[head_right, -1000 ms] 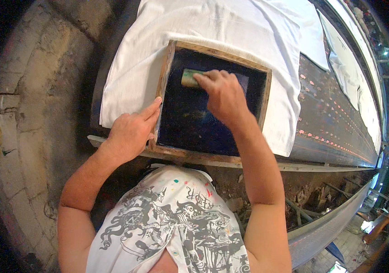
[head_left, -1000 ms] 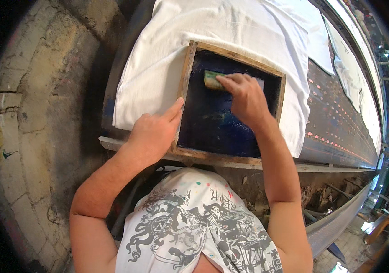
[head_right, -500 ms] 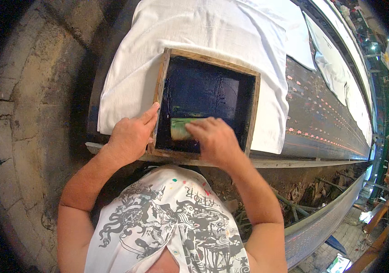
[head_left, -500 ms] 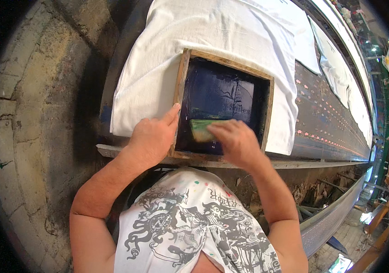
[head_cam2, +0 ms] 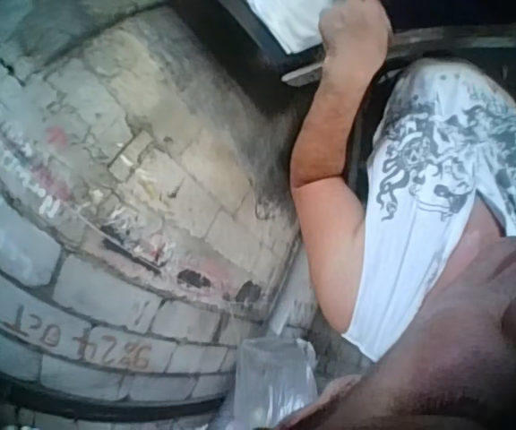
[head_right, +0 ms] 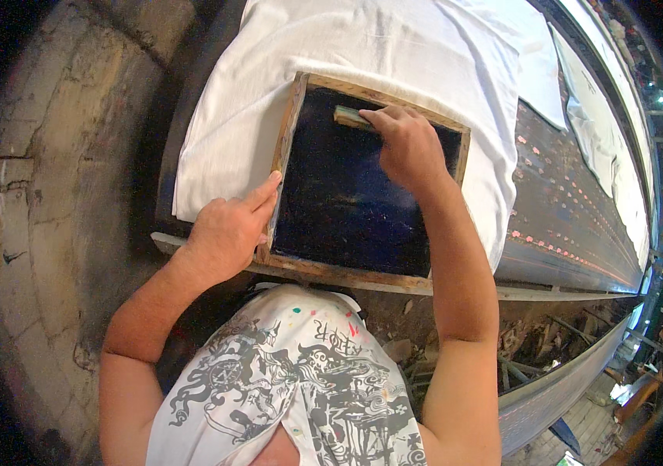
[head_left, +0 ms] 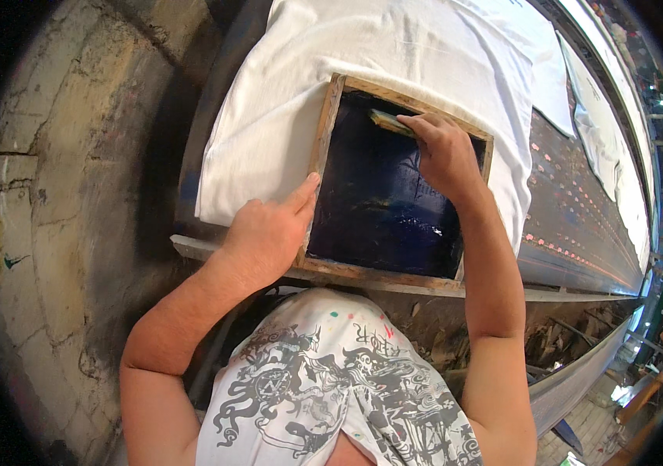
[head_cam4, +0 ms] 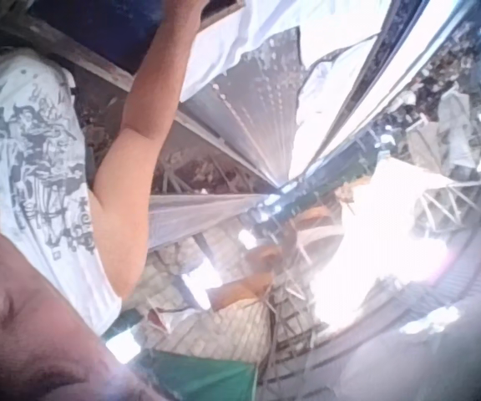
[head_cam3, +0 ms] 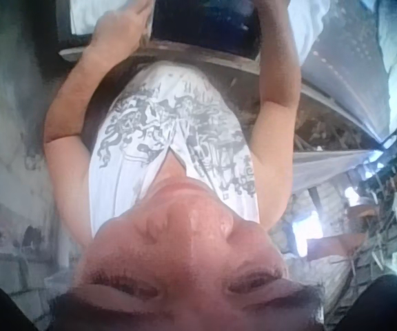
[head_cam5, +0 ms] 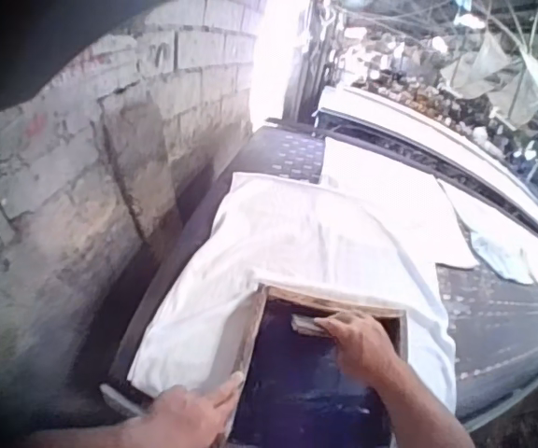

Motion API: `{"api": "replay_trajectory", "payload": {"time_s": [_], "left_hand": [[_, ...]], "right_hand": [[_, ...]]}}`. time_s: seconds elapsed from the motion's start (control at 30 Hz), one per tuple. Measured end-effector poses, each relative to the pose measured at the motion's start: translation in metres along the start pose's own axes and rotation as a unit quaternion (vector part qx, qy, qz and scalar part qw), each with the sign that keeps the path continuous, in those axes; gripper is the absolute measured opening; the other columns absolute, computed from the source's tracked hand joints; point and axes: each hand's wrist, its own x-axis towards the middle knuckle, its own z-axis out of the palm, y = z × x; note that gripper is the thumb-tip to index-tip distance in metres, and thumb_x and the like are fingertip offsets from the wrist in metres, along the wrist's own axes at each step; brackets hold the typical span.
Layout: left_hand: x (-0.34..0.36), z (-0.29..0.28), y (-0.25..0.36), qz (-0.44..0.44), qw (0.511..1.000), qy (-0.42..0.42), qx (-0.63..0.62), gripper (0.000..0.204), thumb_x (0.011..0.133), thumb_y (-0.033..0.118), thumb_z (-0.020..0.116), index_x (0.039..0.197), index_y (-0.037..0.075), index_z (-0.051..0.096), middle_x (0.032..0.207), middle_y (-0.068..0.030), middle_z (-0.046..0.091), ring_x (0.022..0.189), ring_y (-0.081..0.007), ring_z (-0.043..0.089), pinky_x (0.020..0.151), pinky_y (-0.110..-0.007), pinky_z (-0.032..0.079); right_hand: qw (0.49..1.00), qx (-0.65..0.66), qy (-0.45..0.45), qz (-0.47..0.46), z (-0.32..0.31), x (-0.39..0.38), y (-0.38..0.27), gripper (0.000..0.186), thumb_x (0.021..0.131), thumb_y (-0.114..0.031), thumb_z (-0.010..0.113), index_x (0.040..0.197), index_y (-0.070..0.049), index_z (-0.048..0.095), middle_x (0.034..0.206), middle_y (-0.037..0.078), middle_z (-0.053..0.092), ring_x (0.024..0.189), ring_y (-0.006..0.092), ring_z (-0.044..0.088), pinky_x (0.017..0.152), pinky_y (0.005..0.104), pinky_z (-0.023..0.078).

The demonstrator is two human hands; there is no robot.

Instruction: The person aligns a white t-shirt on a long workbench, places a screen-printing frame over it, and uses a squeegee to pull dark ink across the screen to print a logo. The person repeats this process on multiple t-shirts laid out in a row.

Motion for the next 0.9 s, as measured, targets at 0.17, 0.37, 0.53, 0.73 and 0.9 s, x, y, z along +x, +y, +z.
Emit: {"api": "replay_trajectory", "payload": {"time_s": [0.17,0.37,0.53,0.73,0.9], "left_hand": [[0.001,0.003,-0.001,0.0,1.0,0.008,-0.017,0.068,0.091,0.019,0.088,0.151,-0.005,0.066,0.18,-0.012,0.049,0.099,-0.038,0.079,0.088,-0.051,0.062],[0.004,-0.003,0.005,-0.017,0.999,0.004,-0.04,0.069,0.089,0.014,0.089,0.152,-0.004,0.065,0.18,-0.0117,0.049,0.101,-0.0398,0.078,0.088,-0.052,0.061],[0.003,-0.006,0.007,-0.025,0.998,0.002,-0.062,0.07,0.088,0.011,0.09,0.152,-0.004,0.066,0.181,-0.0093,0.048,0.1,-0.0404,0.078,0.088,-0.051,0.061],[0.001,-0.003,0.006,-0.032,0.996,0.009,-0.081,0.073,0.086,0.009,0.091,0.153,-0.004,0.066,0.182,-0.0097,0.047,0.103,-0.0405,0.077,0.089,-0.051,0.06],[0.004,-0.008,0.008,-0.042,0.995,-0.017,-0.087,0.075,0.086,0.007,0.091,0.155,-0.004,0.064,0.182,-0.0096,0.047,0.118,-0.0397,0.077,0.095,-0.051,0.061]], "right_hand": [[0.996,-0.005,-0.021,-0.085,0.004,-0.015,-0.025,0.052,0.085,0.007,0.072,0.134,-0.009,0.083,0.132,0.013,0.083,0.118,0.0354,0.077,0.105,0.0485,0.059],[0.978,0.036,-0.075,-0.192,0.0,-0.033,-0.01,0.053,0.078,-0.001,0.076,0.13,-0.011,0.084,0.13,0.008,0.083,0.124,0.0303,0.076,0.109,0.0448,0.056],[0.971,0.058,-0.14,-0.182,-0.029,-0.048,0.034,0.048,0.078,0.005,0.073,0.12,-0.013,0.088,0.132,0.005,0.084,0.131,0.0276,0.075,0.112,0.0462,0.055],[0.988,0.024,-0.122,-0.097,-0.041,-0.108,0.041,0.055,0.076,0.007,0.076,0.125,-0.014,0.086,0.135,0.006,0.083,0.132,0.0304,0.075,0.114,0.0475,0.055],[1.0,0.002,-0.026,-0.005,-0.025,-0.158,-0.011,0.057,0.077,0.006,0.075,0.132,-0.01,0.081,0.133,0.009,0.082,0.126,0.0322,0.077,0.107,0.0473,0.057]]}}
